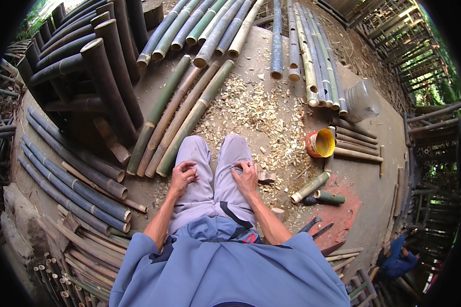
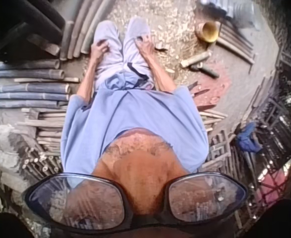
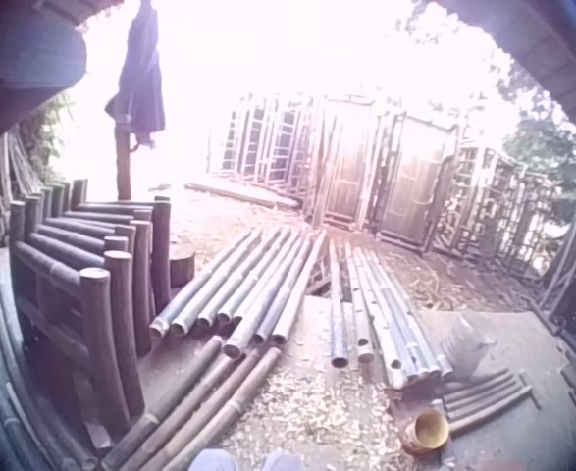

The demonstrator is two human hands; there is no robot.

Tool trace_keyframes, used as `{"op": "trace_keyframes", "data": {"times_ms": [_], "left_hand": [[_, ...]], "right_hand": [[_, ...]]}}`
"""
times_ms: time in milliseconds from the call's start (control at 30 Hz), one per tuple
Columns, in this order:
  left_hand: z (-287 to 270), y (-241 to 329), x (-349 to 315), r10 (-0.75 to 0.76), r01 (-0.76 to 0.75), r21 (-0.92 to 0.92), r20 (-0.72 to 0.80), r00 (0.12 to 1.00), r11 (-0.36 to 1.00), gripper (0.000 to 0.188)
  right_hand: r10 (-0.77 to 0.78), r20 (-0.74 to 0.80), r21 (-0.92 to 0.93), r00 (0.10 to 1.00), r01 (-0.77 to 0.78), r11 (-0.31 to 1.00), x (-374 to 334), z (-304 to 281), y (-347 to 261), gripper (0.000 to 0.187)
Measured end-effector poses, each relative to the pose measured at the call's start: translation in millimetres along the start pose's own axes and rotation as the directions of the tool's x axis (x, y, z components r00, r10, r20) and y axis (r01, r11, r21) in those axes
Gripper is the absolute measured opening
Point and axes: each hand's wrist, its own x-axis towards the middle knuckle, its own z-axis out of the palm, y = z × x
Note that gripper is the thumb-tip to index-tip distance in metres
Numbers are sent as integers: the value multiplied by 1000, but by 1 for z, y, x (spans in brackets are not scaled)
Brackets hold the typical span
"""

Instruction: The person carves holes into a length of bamboo using a small hand tool and a wooden mallet, then inspects and organizes multiple finished bamboo poles on the ground.

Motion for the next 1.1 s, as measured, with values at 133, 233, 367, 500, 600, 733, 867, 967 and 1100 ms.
{"op": "trace_keyframes", "data": {"times_ms": [133, 233, 367, 500, 600, 733, 867, 967, 1100], "left_hand": [[-1, 0, 1, -3, 3, -11, -6, 1000, 1000, 31], [-1, -1, 1, 2, -2, -14, -8, 1000, 1000, 31], [-1, -1, 2, -4, 4, -11, -12, 1000, 1000, 31], [0, 0, 2, -12, 12, -15, -23, 1000, 1000, 30], [0, 2, 2, -26, 26, -25, -21, 999, 999, 30], [-1, 3, 2, -28, 27, -22, -26, 999, 999, 30], [0, 3, 3, -30, 29, -24, -29, 999, 999, 29], [1, 5, 2, -32, 31, -28, -27, 999, 999, 29], [0, 5, 3, -39, 38, -34, -29, 999, 999, 28]], "right_hand": [[10, 12, -8, 1000, -9, 1000, 2, -1, -1, 23], [2, 5, -12, 1000, -2, 1000, 3, 0, 0, 23], [4, 7, -5, 1000, -4, 1000, 2, 1, 0, 22], [8, 10, 2, 1000, -8, 1000, 3, 1, 1, 22], [4, 2, -5, 1000, -4, 1000, 3, 1, 1, 21], [14, 14, 2, 1000, -14, 1000, 4, 0, -1, 21], [8, 6, 0, 1000, -8, 1000, 4, 0, 0, 21], [10, 9, 5, 1000, -10, 1000, 5, 0, 0, 21], [10, 10, 18, 1000, -10, 1000, 5, 1, 2, 21]]}}
